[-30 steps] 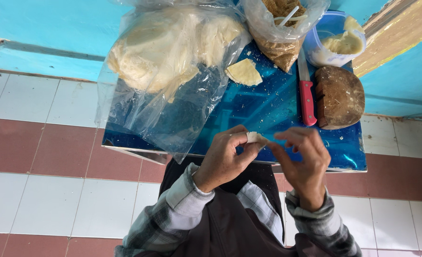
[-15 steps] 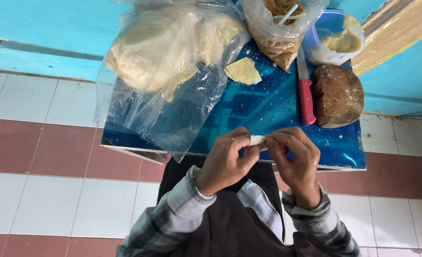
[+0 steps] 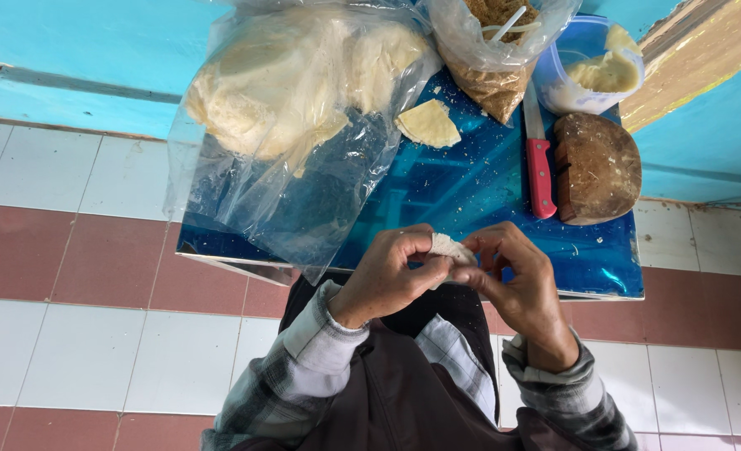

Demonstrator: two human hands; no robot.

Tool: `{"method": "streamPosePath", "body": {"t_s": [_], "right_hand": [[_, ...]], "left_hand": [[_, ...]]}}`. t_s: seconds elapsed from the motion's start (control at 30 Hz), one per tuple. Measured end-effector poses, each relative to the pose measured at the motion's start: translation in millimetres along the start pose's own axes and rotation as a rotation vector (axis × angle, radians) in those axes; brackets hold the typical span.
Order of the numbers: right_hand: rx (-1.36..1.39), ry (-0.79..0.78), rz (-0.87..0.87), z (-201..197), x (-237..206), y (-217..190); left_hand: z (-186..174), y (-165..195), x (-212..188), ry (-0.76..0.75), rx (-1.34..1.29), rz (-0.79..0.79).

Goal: The person sits at a small table and folds filled dough wrappers one at a time. They place a piece of dough on the table, spoon filling from a plastic bag onto it, then pinch and fold the dough closed over the filling and set the folded piece aside.

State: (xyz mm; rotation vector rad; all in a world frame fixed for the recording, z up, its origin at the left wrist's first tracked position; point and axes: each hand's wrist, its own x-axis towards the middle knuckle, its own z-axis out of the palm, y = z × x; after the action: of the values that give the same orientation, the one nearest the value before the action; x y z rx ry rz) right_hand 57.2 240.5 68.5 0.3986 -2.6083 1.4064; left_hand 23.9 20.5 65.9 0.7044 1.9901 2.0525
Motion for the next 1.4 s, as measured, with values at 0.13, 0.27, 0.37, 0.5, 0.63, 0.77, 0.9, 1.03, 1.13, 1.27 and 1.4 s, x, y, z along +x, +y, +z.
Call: {"method": "streamPosePath", "body": {"t_s": [0.13,0.27,0.37,0.5,0.63,0.77,0.9,1.03,1.13,1.27,1.4], "right_hand": [[0.603,-0.064,0.196,1.5,0.4,18.6],[0.629,-0.086,0.217,5.9,17.9,38.3],[0.322,-0.009,0.136,3.3,43.4,39.5],[-0.273,0.189,-0.232,-9.7,74.5,23.9],[-0.544,0.146,-0.465,-6.4,68.8,9.8],[-0.556,0.089,-0.455,17.6,40.0,5.9],[-0.546,0.124,-0.384,31.0,15.6,0.5],[-0.663,0.116,-0.483,29.0,7.5,-3.7],[-0.657,0.077,-0.469,18.0,4.8,1.9],[-0.522,0.105,-0.395,-20.5,19.2,31.2],[-1.016,0.309,-0.184,-106.9,96.6,92.5]], "left_hand": [[-5.1,3.2,-0.1,-0.009,0.070,0.037],[-14.0,-2.9,14.0,-0.007,0.338,0.209],[-14.4,-13.3,42.6,0.152,0.591,0.263],[-14.8,-24.0,80.9,0.225,0.658,0.432],[-20.9,-35.0,80.7,0.167,0.881,0.549],[-21.9,-41.5,42.2,-0.003,1.076,0.473],[-23.3,-37.6,19.0,-0.030,1.143,0.448],[-24.3,-31.5,14.7,-0.017,1.045,0.501],[-19.5,-31.8,5.5,-0.007,1.004,0.495],[-14.6,-36.9,-3.1,0.003,1.052,0.438],[-15.3,-38.4,-2.6,0.030,0.987,0.445]]}}
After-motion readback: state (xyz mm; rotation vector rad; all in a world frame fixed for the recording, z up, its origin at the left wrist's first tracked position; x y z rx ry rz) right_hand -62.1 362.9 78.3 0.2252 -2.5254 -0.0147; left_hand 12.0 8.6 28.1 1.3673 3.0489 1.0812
